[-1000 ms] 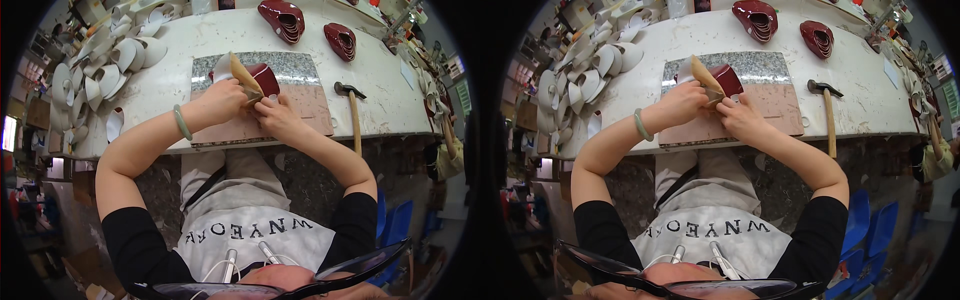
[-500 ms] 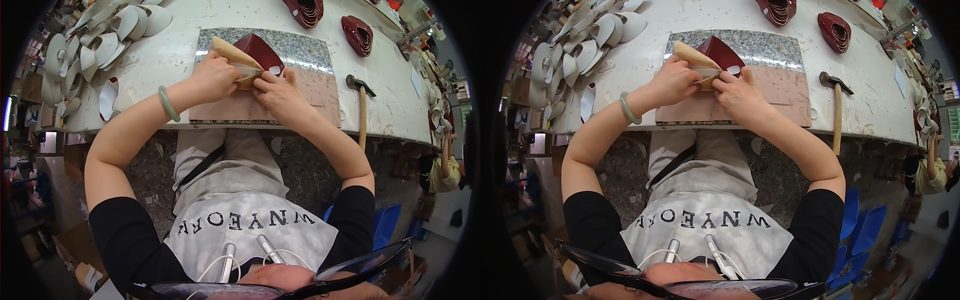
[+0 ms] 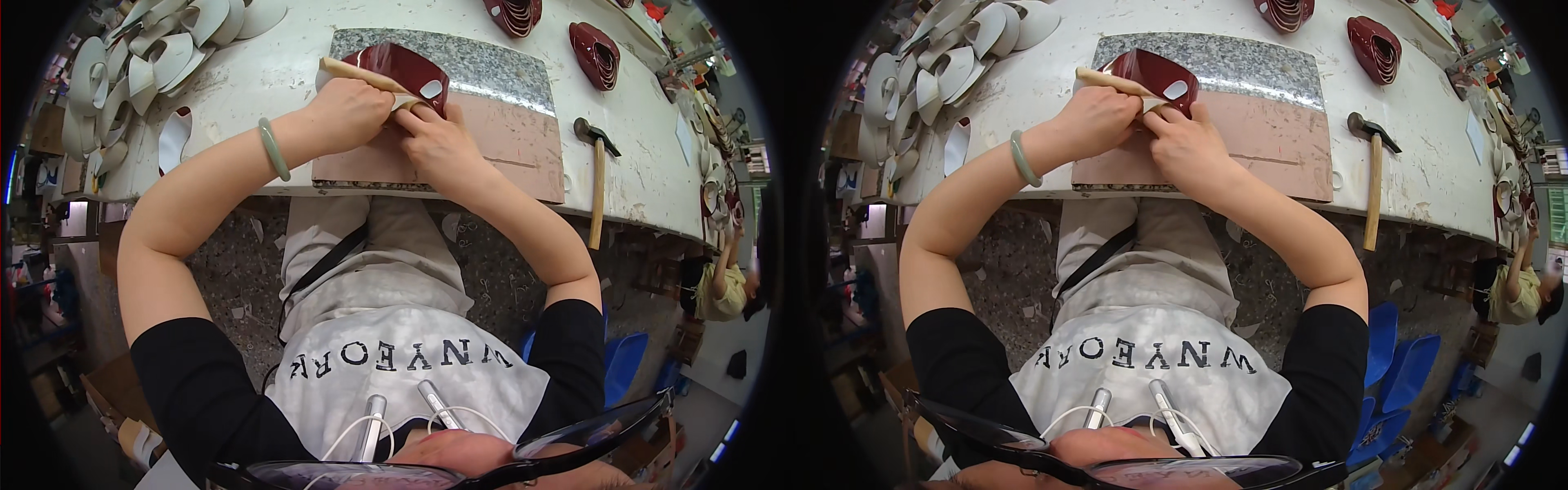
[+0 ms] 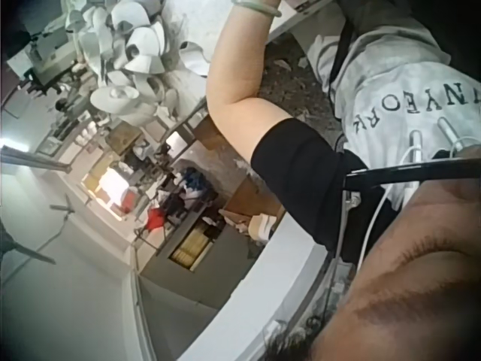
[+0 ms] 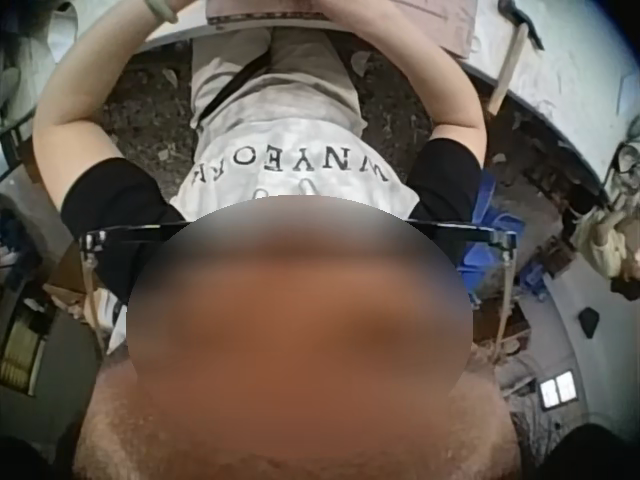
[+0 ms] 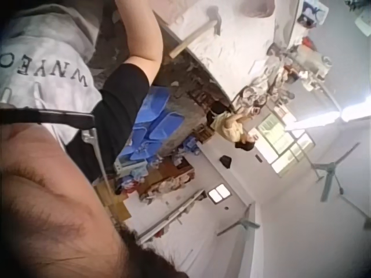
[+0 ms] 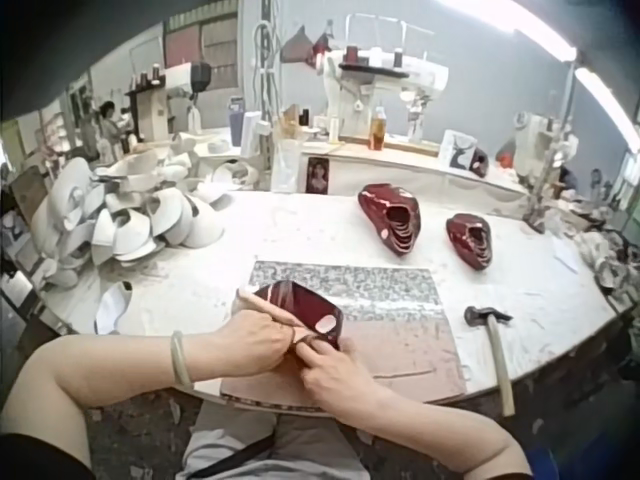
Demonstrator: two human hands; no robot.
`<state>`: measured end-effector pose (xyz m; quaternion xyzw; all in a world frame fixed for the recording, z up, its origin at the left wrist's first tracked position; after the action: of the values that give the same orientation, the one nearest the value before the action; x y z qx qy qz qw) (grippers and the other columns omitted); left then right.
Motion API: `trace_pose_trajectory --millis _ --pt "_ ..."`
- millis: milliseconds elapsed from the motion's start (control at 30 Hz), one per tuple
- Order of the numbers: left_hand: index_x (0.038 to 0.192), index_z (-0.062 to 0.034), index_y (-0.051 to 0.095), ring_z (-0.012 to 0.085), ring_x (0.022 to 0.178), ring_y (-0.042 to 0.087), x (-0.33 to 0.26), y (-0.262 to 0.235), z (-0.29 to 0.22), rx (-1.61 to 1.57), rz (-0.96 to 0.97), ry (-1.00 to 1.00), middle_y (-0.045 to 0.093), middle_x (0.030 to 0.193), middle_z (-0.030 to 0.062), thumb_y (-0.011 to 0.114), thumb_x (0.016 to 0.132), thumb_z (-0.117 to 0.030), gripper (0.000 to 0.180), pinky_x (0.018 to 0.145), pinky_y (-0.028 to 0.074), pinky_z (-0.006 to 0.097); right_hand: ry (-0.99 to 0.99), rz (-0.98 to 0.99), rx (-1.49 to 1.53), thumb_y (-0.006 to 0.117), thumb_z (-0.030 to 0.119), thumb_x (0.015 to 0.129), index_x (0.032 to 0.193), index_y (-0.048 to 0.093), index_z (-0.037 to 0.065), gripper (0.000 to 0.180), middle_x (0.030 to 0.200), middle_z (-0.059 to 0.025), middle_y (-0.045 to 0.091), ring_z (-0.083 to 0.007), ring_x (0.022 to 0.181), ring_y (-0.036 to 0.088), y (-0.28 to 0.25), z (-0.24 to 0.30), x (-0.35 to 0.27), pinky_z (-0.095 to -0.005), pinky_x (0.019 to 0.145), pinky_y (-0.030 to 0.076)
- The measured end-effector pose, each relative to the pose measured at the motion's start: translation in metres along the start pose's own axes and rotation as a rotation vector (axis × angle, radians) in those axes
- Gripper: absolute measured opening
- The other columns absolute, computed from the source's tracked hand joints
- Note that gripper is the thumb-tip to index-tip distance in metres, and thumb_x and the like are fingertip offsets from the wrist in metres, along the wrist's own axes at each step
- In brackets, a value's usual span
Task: The person attaches inner linings into shoe uppers by fitting them inside by hand, pressing the edges smooth, and tapping them with a hammer.
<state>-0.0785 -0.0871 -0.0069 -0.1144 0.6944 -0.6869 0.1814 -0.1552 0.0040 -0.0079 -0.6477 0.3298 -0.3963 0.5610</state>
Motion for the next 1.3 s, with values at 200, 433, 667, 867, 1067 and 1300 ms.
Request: trace_pose_trajectory --millis 200,433,667,867,1067,1300 --pt "0.106 -0.0093 0.057 0.0206 0.093 0.057 -0.034 -0.023 0.003 0.092 -0.330 0.593 0.061 0.096 0.0050 0.059 0.079 -0.007 0.027 0.084 0.046 0.033 0.038 -0.087 -0.033 0.065 0.017 0.073 0.107 0.065 0.008 0.035 0.107 -0.0001 0.051 -0.0161 0.105 0.049 0.006 0.000 -0.008 -0.0388 0.073 0.041" --pt "0.090 -0.0039 0.059 0.0296 0.089 0.057 -0.029 -0.010 0.004 -0.043 -0.171 0.170 0.061 0.085 0.0120 0.064 0.077 -0.018 0.020 0.080 0.046 0.041 0.033 -0.163 -0.022 0.062 0.018 0.077 0.124 0.058 0.008 0.048 0.111 0.0006 0.051 -0.0147 0.105 0.049 0.007 -0.002 -0.014 -0.0327 0.065 0.042" --pt "0.083 -0.0038 0.064 0.0312 0.079 0.065 -0.022 -0.007 0.022 -0.358 -0.144 -0.101 0.066 0.081 0.0173 0.058 0.084 -0.020 0.017 0.078 0.048 0.042 0.047 -0.066 -0.040 0.057 0.014 0.082 0.132 0.052 0.016 0.051 0.121 0.0030 0.049 -0.0151 0.110 0.048 0.011 -0.009 -0.016 -0.0315 0.067 0.042" --pt "0.082 -0.0055 0.065 0.0266 0.070 0.067 -0.019 -0.004 0.000 0.084 -0.194 0.058 0.067 0.070 0.0102 0.060 0.079 -0.018 0.014 0.068 0.052 0.041 0.086 0.045 -0.034 0.056 0.012 0.080 0.127 0.057 0.016 0.047 0.115 0.0036 0.050 -0.0160 0.110 0.047 -0.003 -0.003 0.001 -0.0384 0.074 0.041" --pt "0.084 -0.0046 0.066 0.0285 0.076 0.068 -0.025 -0.014 0.020 -0.130 -0.027 -0.141 0.068 0.076 0.0150 0.060 0.078 -0.017 0.015 0.069 0.053 0.042 0.055 0.052 -0.045 0.059 0.012 0.078 0.122 0.061 0.018 0.045 0.118 0.0028 0.051 -0.0144 0.113 0.047 0.010 -0.002 0.007 -0.0388 0.079 0.037" --pt "0.086 -0.0011 0.059 0.0302 0.078 0.067 -0.030 -0.003 0.012 -0.001 -0.231 -0.056 0.067 0.079 0.0145 0.059 0.077 -0.010 0.012 0.070 0.053 0.038 0.077 0.027 -0.026 0.057 0.016 0.080 0.118 0.061 0.015 0.038 0.114 0.0026 0.052 -0.0187 0.113 0.047 0.006 0.008 0.021 -0.0418 0.084 0.037"
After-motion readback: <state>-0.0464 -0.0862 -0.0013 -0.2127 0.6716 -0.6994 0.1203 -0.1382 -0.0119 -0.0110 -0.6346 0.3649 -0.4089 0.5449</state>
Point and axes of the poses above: each hand's wrist, its own x-axis towards the middle knuckle, its own y-axis out of the palm, z = x × y, the point moved 6 cm from there along x, towards the middle knuckle
